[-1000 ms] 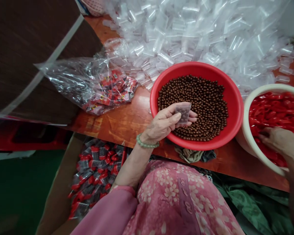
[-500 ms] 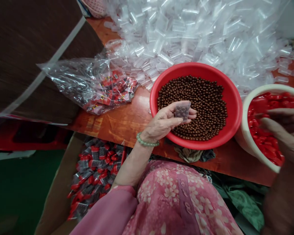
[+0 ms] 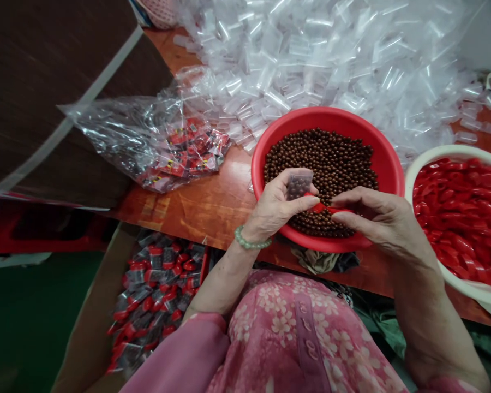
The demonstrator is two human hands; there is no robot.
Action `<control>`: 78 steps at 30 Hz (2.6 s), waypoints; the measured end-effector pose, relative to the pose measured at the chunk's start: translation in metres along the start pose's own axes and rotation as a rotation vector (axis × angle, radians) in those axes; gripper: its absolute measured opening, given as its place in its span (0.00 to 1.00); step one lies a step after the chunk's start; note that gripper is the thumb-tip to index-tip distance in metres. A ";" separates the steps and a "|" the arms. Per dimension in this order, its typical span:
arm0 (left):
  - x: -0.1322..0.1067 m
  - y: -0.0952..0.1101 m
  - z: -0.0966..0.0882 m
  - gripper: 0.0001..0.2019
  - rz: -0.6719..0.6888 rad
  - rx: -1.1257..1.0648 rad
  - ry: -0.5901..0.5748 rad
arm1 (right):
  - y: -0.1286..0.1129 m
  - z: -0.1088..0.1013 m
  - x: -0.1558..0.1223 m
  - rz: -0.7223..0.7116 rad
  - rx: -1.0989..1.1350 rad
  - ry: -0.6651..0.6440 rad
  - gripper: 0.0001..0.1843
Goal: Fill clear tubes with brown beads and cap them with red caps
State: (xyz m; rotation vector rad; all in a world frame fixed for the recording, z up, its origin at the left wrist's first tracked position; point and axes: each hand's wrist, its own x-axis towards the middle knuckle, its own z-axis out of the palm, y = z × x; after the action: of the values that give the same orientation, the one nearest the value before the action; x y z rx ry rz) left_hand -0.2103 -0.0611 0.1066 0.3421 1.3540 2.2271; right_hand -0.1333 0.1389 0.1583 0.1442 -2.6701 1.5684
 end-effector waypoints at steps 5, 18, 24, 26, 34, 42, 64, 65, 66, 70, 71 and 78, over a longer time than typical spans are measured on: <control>-0.003 0.001 0.003 0.28 0.007 0.086 -0.055 | -0.001 0.002 0.007 0.125 0.306 0.036 0.23; -0.006 0.004 0.007 0.27 0.014 0.142 0.082 | 0.007 0.025 0.001 -0.006 0.075 0.059 0.14; -0.005 0.003 0.005 0.23 0.015 0.146 0.030 | 0.003 0.031 0.003 -0.036 0.032 0.060 0.08; -0.004 0.002 0.003 0.22 0.017 0.122 0.015 | 0.002 0.032 0.003 -0.042 0.066 0.097 0.06; -0.002 -0.004 0.002 0.17 -0.041 0.056 -0.137 | 0.002 0.030 0.019 -0.093 0.187 0.370 0.08; -0.002 -0.003 0.001 0.15 0.006 0.111 -0.194 | 0.005 0.036 0.029 -0.178 0.092 0.276 0.07; 0.001 0.006 0.001 0.17 -0.158 0.157 -0.326 | 0.004 0.015 0.025 -0.220 -0.092 0.140 0.13; 0.001 0.005 0.001 0.16 -0.157 0.165 -0.326 | 0.005 0.016 0.024 -0.234 -0.099 0.144 0.13; 0.001 0.005 0.001 0.16 -0.157 0.172 -0.328 | 0.005 0.017 0.025 -0.242 -0.103 0.149 0.13; 0.001 0.007 0.002 0.18 -0.150 0.158 -0.310 | 0.007 0.023 0.025 -0.174 -0.038 0.198 0.12; 0.001 0.008 0.002 0.18 -0.145 0.150 -0.302 | 0.007 0.024 0.024 -0.147 -0.006 0.215 0.12; 0.002 0.010 0.005 0.19 -0.114 0.141 -0.269 | 0.010 0.028 0.022 -0.173 -0.007 0.270 0.11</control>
State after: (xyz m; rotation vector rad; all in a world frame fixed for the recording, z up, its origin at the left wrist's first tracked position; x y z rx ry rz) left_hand -0.2129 -0.0600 0.1173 0.5777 1.3498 1.9190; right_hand -0.1557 0.1180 0.1376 0.1464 -2.3879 1.4158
